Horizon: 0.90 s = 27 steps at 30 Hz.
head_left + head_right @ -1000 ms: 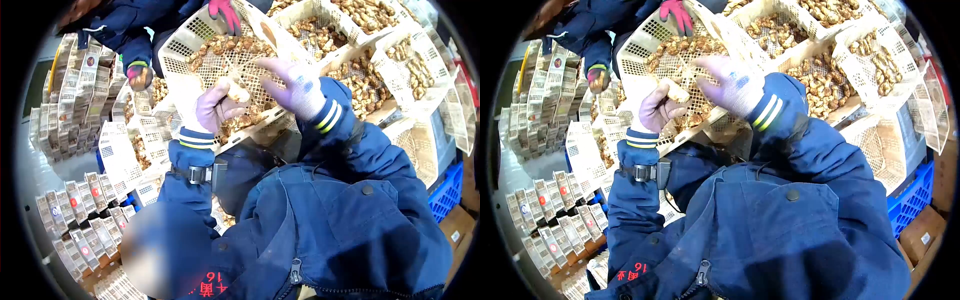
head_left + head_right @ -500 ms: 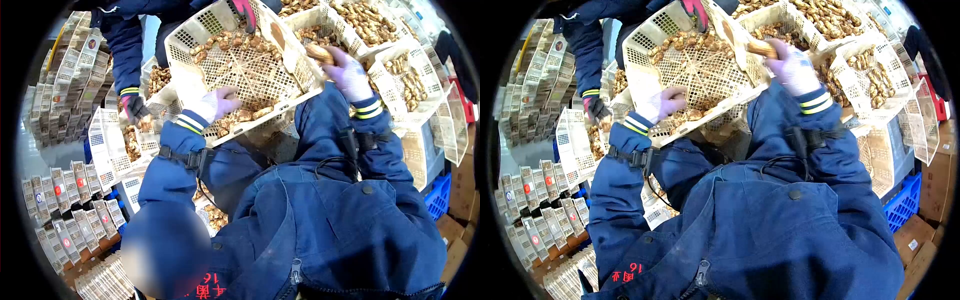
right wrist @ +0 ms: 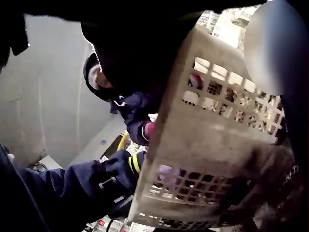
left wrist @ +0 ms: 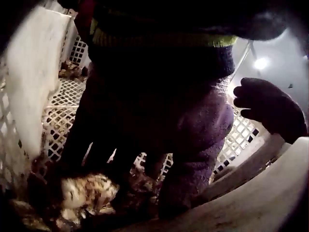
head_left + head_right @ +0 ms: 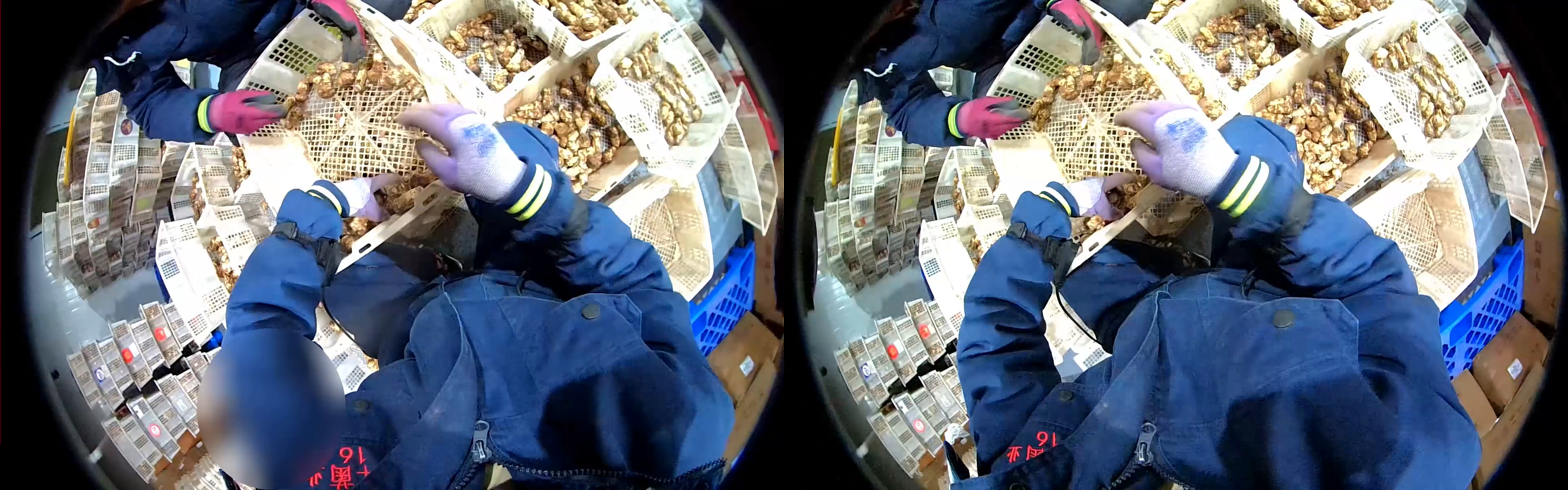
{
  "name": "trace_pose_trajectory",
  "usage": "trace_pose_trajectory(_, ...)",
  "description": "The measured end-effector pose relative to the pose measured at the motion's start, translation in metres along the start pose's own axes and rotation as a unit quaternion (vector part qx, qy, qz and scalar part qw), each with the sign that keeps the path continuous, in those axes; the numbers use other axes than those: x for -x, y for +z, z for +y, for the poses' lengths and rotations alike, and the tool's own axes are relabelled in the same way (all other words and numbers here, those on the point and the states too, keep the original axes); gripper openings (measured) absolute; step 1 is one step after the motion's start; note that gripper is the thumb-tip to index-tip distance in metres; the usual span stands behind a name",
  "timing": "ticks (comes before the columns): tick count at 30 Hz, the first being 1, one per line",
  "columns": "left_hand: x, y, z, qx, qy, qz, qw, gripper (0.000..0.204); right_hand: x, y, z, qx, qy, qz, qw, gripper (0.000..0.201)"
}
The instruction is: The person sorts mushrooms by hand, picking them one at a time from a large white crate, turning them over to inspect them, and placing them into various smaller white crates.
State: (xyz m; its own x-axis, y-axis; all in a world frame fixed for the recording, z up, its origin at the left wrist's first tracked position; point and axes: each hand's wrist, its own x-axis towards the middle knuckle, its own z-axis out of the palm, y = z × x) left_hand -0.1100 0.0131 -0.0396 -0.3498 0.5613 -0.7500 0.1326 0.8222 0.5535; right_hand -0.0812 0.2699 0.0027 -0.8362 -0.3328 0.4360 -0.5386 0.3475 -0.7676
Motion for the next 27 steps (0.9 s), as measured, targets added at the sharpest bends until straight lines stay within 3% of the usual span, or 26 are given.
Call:
trace_pose_trajectory(1,-0.003,-0.003,-0.002,0.053,-0.048,-0.042,0.997,0.096,0.001,0.007,0.004,0.066,0.008,-0.037,0.997,0.038)
trace_pose_trajectory(2,-0.005,-0.002,-0.003,0.087,-0.01,-0.038,0.995,0.092,0.0,0.01,0.005,0.133,0.016,-0.074,0.988,0.038)
trace_pose_trajectory(3,-0.008,-0.003,-0.005,0.098,-0.044,-0.046,0.993,0.093,-0.002,0.008,-0.001,0.167,0.046,-0.143,0.974,0.04)
trace_pose_trajectory(4,-0.009,-0.001,-0.007,0.109,-0.077,-0.056,0.989,0.094,0.0,0.012,0.002,0.176,0.055,-0.153,0.971,0.041)
trace_pose_trajectory(5,-0.016,0.006,-0.026,0.133,-0.04,-0.044,0.989,0.095,-0.001,0.012,0.003,0.168,0.059,-0.149,0.973,0.041)
trace_pose_trajectory(7,-0.023,0.011,-0.044,0.066,-0.006,-0.016,0.998,0.093,0.001,0.012,0.005,0.157,0.057,-0.137,0.976,0.04)
trace_pose_trajectory(11,-0.015,0.015,-0.03,0.06,0.02,0.063,0.996,0.081,0.003,0.016,0.006,0.152,0.05,-0.118,0.98,0.038)
trace_pose_trajectory(12,-0.017,0.01,-0.023,-0.012,-0.018,0.08,0.997,0.064,0.002,0.016,0.005,0.154,0.054,-0.116,0.98,0.038)
trace_pose_trajectory(14,-0.032,0.011,-0.04,0.035,0.03,0.107,0.993,0.051,0.001,0.014,0.003,0.168,0.056,-0.125,0.976,0.039)
trace_pose_trajectory(15,-0.024,-0.001,-0.002,-0.003,-0.08,0.068,0.995,0.045,0.001,0.014,0.002,0.177,0.059,-0.13,0.974,0.039)
trace_pose_trajectory(16,-0.026,-0.004,0.004,0.012,-0.105,0.052,0.993,0.046,0.001,0.013,0.002,0.185,0.06,-0.135,0.972,0.038)
trace_pose_trajectory(18,-0.026,-0.004,-0.001,0.015,0.055,0.095,0.994,0.051,0.001,0.014,0.005,0.181,0.055,-0.133,0.973,0.037)
trace_pose_trajectory(19,-0.022,-0.003,-0.004,0.011,-0.028,0.066,0.997,0.06,0.001,0.014,0.004,0.182,0.056,-0.132,0.973,0.036)
trace_pose_trajectory(22,-0.031,0.006,-0.018,-0.006,-0.048,0.021,0.999,0.068,0.001,0.016,0.003,0.188,0.054,-0.124,0.973,0.033)
trace_pose_trajectory(23,-0.037,0.003,-0.021,0.02,-0.112,-0.017,0.993,0.068,0.001,0.016,0.003,0.191,0.053,-0.118,0.973,0.031)
trace_pose_trajectory(26,-0.029,0.001,-0.029,0.0,-0.023,0.049,0.999,0.063,0.001,0.016,0.002,0.204,0.055,-0.12,0.97,0.028)
trace_pose_trajectory(27,-0.018,-0.009,-0.013,-0.012,-0.05,0.05,0.997,0.059,-0.001,0.015,0.001,0.203,0.062,-0.128,0.969,0.026)
